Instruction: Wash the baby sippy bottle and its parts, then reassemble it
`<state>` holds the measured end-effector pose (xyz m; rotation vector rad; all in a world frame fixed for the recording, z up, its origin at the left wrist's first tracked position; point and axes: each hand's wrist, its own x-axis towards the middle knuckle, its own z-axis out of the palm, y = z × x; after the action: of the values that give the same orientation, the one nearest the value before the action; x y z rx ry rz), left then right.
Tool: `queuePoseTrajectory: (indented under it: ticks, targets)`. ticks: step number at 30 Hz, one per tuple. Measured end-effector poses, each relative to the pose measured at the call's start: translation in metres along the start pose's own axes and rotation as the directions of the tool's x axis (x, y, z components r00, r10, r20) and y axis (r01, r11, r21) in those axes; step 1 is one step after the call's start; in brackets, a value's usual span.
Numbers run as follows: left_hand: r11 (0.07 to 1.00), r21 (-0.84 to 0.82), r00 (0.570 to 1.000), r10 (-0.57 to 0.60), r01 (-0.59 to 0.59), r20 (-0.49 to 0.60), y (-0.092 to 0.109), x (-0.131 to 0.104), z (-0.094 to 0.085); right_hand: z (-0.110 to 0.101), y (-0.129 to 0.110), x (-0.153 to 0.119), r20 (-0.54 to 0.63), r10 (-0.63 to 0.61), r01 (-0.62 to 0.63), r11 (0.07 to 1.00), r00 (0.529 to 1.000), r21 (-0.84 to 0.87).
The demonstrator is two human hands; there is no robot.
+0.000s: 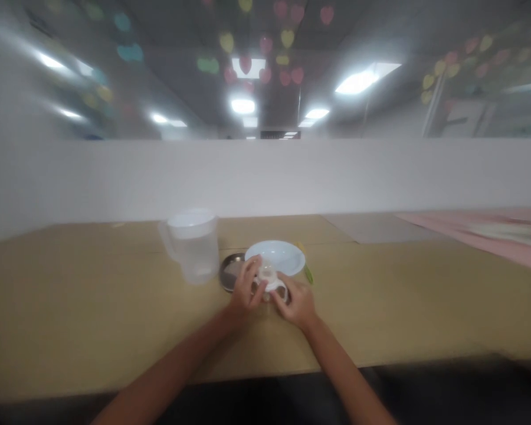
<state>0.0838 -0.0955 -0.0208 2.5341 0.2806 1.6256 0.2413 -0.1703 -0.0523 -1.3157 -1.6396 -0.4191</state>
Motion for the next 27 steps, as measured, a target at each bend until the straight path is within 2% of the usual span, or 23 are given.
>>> queuePoseTrajectory:
  ticks: [6,13,17,22,27]
  targets:
    - [0.975,-0.110,0.981,-0.192,0.193,0.023,0.0019,-0.0017,0.0034,-0.0032,0.0040,-0.0009,-0.083,-0.037,0.037,0.999,0.996,-0.001]
    - [0.938,-0.149,0.950,-0.306,0.313,0.069,0.0035,0.0029,0.0007,-0.0017,0.0039,-0.0020,-0.129,-0.104,0.099,0.994,0.986,-0.043]
    - [0.921,-0.161,0.935,-0.347,0.354,0.068,0.0037,0.0051,-0.0008,0.0000,0.0006,-0.0020,-0.161,-0.154,0.149,0.988,0.975,-0.045]
    - [0.911,-0.182,0.929,-0.366,0.371,0.061,0.0032,0.0071,-0.0007,0.0010,0.0006,-0.0027,-0.170,-0.147,0.148,0.989,0.974,-0.009]
    - [0.881,-0.239,0.913,-0.397,0.408,0.095,0.0034,0.0064,0.0004,0.0033,0.0049,-0.0047,-0.196,-0.214,0.217,0.976,0.957,-0.006]
